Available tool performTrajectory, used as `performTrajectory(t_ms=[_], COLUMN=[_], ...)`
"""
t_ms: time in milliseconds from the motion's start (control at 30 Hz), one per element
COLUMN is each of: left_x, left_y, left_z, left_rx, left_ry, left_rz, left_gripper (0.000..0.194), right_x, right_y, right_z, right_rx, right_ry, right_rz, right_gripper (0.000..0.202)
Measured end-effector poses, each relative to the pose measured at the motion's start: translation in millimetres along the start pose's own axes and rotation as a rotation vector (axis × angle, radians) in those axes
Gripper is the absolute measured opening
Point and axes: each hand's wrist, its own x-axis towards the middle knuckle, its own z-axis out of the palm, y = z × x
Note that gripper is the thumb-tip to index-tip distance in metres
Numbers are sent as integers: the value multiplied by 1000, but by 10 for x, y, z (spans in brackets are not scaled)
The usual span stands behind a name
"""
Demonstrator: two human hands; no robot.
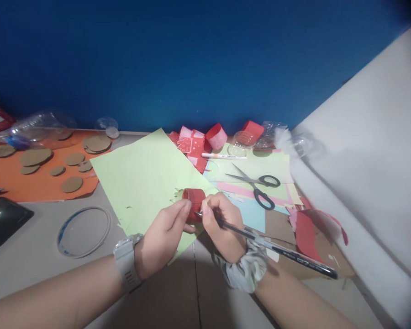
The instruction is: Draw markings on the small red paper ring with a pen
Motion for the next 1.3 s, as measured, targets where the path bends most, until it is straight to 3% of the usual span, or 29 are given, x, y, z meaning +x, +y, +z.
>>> performTrajectory(t_ms=[233,433,667,833,1067,1300], left_x=[-14,-3,-2,-1,0,-9], left_y=[25,4,31,-6,27,-9], left_z=[-16,-9,-10,-10,-15,-12], left_rx=[63,15,64,30,56,27], left_ry=[27,20,36,35,31,25], left_rz=[14,-27,11,-16,35,-2], left_gripper=[29,29,29,29,27,28], right_x=[8,-9,33,8,22,-2], right_y=[-34,-3,-58,-34,-39,-12], right_z=[-24,-6,-29,-11,-29,-14], right_rx=[-52,-56,-78,-73,-86,-84], right_ry=[-72,-7,-88,-29,-95,-35], right_rz=[-45,-37,-49,-13,-53,-12], right_gripper=[25,21,25,23,25,22])
